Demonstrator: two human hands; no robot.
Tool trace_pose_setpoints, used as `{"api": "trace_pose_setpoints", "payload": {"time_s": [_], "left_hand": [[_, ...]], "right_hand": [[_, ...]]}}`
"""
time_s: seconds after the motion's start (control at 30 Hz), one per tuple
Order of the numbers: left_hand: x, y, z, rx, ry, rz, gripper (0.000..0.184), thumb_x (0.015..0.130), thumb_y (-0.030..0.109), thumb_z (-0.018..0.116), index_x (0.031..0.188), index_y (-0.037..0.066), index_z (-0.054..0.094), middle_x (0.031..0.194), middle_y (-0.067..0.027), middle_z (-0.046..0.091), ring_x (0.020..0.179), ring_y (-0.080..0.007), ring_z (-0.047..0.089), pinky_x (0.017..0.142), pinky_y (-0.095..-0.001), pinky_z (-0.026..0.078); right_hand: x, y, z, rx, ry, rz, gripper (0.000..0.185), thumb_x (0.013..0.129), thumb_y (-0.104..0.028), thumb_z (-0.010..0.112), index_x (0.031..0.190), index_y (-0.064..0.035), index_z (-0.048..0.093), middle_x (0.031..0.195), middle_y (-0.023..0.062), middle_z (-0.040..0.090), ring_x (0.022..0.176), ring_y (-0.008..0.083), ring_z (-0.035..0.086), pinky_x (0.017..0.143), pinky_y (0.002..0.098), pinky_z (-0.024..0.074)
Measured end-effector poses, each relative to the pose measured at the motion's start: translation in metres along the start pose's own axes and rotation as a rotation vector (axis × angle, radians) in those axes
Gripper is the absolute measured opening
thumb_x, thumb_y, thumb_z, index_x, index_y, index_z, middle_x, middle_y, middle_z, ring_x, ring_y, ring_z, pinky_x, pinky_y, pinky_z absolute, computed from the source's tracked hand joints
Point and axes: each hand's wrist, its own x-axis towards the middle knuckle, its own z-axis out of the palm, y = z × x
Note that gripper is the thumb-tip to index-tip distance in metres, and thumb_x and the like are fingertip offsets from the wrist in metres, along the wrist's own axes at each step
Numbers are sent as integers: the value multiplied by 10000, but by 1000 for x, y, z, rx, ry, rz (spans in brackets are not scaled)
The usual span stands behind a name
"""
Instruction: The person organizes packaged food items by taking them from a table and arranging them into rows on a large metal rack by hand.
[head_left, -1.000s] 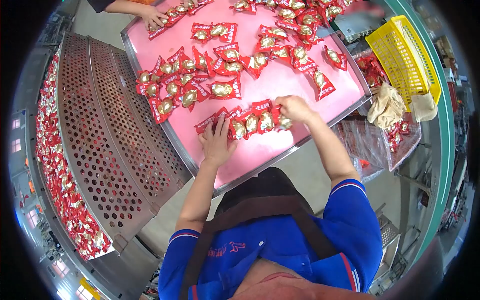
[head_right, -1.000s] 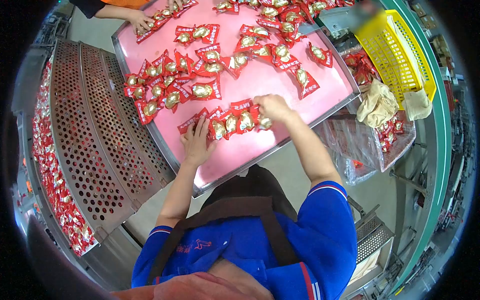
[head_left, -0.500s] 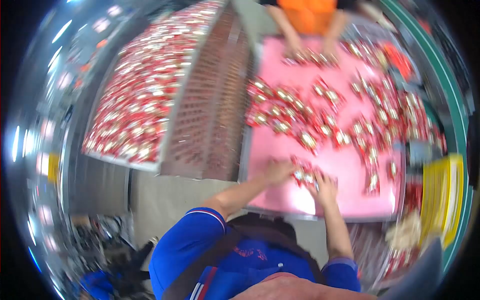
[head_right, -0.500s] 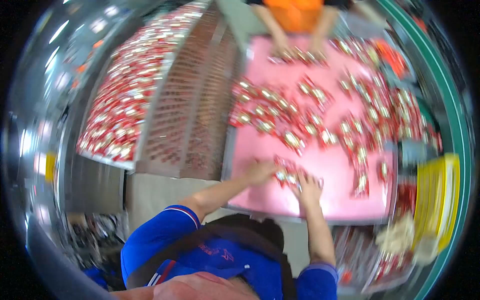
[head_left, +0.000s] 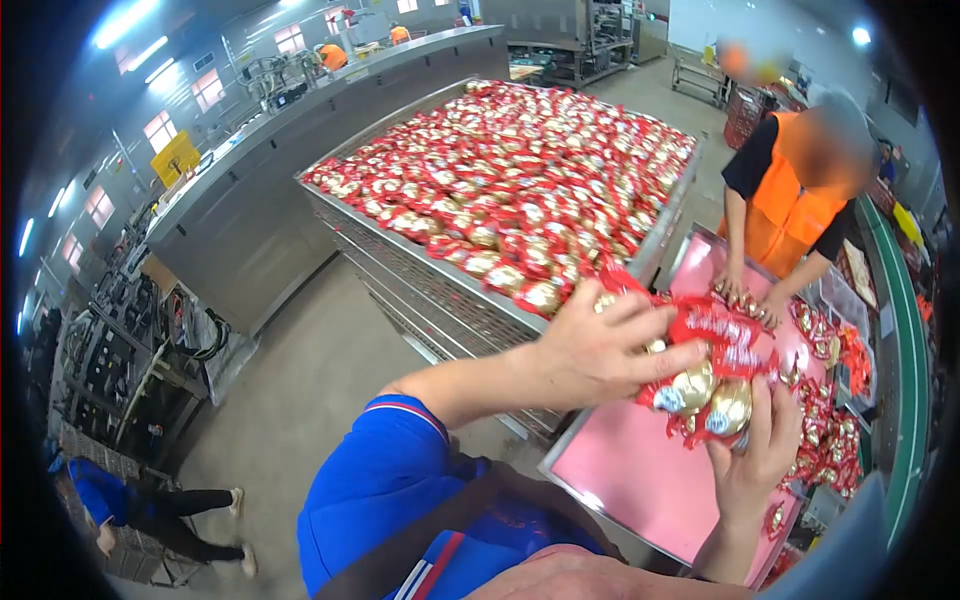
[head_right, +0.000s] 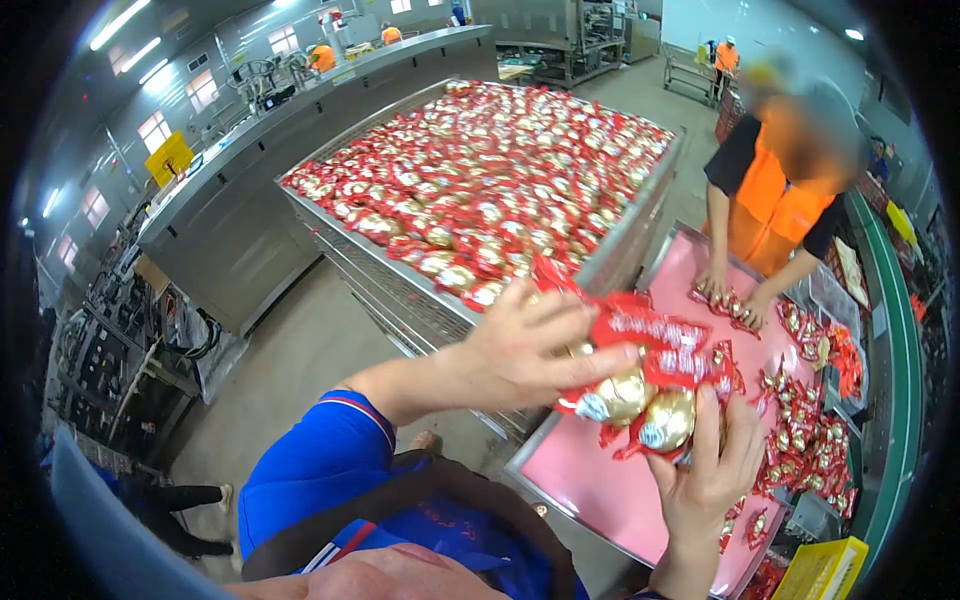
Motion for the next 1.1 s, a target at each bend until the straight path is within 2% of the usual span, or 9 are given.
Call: {"api": "trace_pose_setpoints", "payload": {"time_s": [0.2,0.27,0.33,0.53,0.6,0.73,0.83,0.93,1.1], "left_hand": [[-86,-153,-136,147,168,32,482,749,252,758,1223,216,678,880,-18,579,772,-203,592,640,-339,403],[-138,-225,-172,198,148,-8,528,752,194,712,1271,254,635,921,-18,578,833,-182,583,656,-334,371],[-186,-294,-210,172,179,-58,563,726,131,728,1275,216,639,882,-42,561,810,-222,580,668,-376,413],[-316,-476,-294,158,42,-365,695,670,219,812,1331,212,599,1185,-85,632,999,-293,622,828,-411,496],[-350,-525,-299,165,-33,-433,711,691,249,810,1360,236,571,1198,-67,623,1012,-286,616,834,-416,499],[-394,-601,-294,158,-163,-451,676,753,311,781,1384,257,544,1211,-56,616,1016,-273,617,825,-411,505],[-405,-646,-276,94,-293,-442,631,774,353,766,1364,266,560,1225,-47,615,1073,-266,610,838,-396,497],[-407,-668,-245,143,-513,-346,584,826,496,697,1358,293,568,1283,-66,607,1117,-285,608,913,-447,474],[-394,-700,-236,-287,-692,-513,550,863,611,614,1305,285,622,1266,-108,644,1233,-291,563,993,-484,411]], "right_hand": [[153,-159,56,29,132,-247,773,627,-355,844,1289,-37,603,1175,194,574,1013,381,583,846,466,476],[205,-227,93,63,120,-268,708,659,-443,818,1268,-128,640,1150,137,586,1001,339,583,825,457,476],[256,-296,145,140,171,-293,737,592,-371,856,1265,-163,636,1111,88,593,974,295,587,783,425,469],[377,-464,326,346,56,-205,666,747,-525,758,1329,-264,567,1131,59,601,1025,260,580,741,447,465],[394,-504,374,372,37,-135,644,766,-489,763,1320,-208,591,1092,96,614,973,280,602,781,413,520],[415,-551,448,470,-320,84,670,820,-573,683,1384,-251,520,1249,91,555,1188,298,512,870,530,455],[423,-564,475,360,-411,175,655,851,-605,630,1382,-237,522,1278,96,575,1206,307,537,918,552,442],[422,-566,486,191,-826,231,645,883,-630,564,1376,-216,527,1300,106,597,1205,307,574,947,571,431],[427,-569,492,150,-883,237,613,911,-612,523,1352,-187,547,1324,113,597,1215,283,579,931,589,440]]}}
